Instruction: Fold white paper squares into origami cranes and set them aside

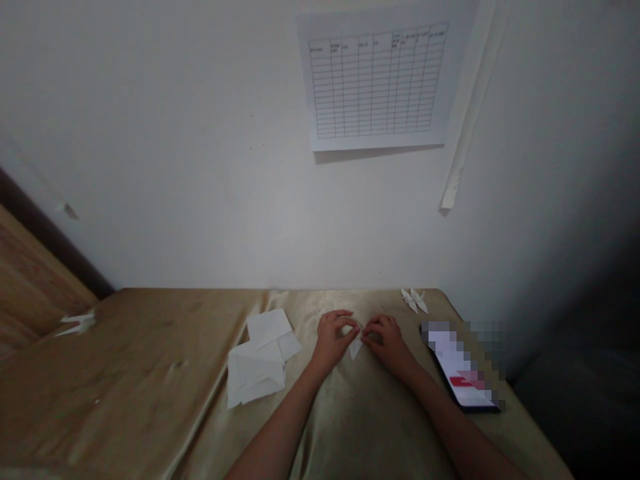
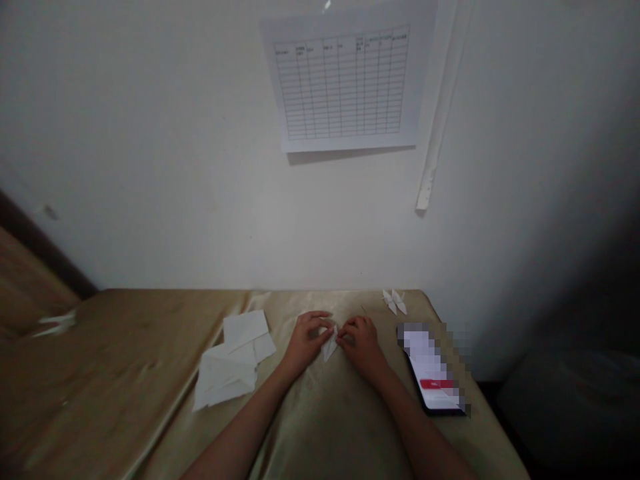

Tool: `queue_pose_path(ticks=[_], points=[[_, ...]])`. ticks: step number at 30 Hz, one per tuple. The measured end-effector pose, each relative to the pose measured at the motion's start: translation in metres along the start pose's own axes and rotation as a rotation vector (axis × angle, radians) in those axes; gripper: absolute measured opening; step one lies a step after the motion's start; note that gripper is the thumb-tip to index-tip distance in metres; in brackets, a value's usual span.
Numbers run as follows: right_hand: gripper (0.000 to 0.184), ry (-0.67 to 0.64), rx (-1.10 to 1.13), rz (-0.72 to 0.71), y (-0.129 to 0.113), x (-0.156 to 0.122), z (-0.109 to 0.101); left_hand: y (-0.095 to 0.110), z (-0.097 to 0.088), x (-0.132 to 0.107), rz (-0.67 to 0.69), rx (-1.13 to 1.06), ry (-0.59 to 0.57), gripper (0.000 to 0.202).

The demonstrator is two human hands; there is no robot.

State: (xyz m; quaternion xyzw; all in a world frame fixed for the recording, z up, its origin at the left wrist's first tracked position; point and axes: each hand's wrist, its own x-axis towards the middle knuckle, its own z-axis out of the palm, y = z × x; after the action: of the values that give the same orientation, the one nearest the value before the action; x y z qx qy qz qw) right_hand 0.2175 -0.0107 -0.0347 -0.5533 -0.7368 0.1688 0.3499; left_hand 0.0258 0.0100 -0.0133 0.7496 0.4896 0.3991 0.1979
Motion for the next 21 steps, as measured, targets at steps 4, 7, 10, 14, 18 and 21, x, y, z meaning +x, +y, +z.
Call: queue_pose_path(ticks=[4,7,10,14,18,21], points=[[0.007,-0.019,0.015,-0.007,0.0023,0.0008,0.0012,0.0023,-0.0012,-0.0001,0.011,0.030,-0.043,0.013],[0.007,-0.013,0.016,-0.010,0.0045,0.0013,0.0032,0.0032,-0.0017,0.0000,0.003,0.051,-0.054,0.012],[0.006,-0.011,0.012,-0.011,0.0047,0.0012,0.0040,0.0025,-0.0010,0.0001,-0.002,0.049,-0.019,0.008],[0.006,-0.015,0.009,-0.014,0.0024,0.0005,0.0031,0.0014,-0.0001,-0.0005,-0.015,0.043,0.017,0.005],[0.006,-0.011,0.011,-0.023,0.0016,-0.0003,0.0025,0.0015,-0.0008,-0.0006,-0.032,0.048,0.011,0.006],[0.008,-0.018,0.016,-0.013,0.0024,-0.0004,0.0022,0.0013,-0.0027,0.0006,-0.054,0.059,-0.008,0.007]])
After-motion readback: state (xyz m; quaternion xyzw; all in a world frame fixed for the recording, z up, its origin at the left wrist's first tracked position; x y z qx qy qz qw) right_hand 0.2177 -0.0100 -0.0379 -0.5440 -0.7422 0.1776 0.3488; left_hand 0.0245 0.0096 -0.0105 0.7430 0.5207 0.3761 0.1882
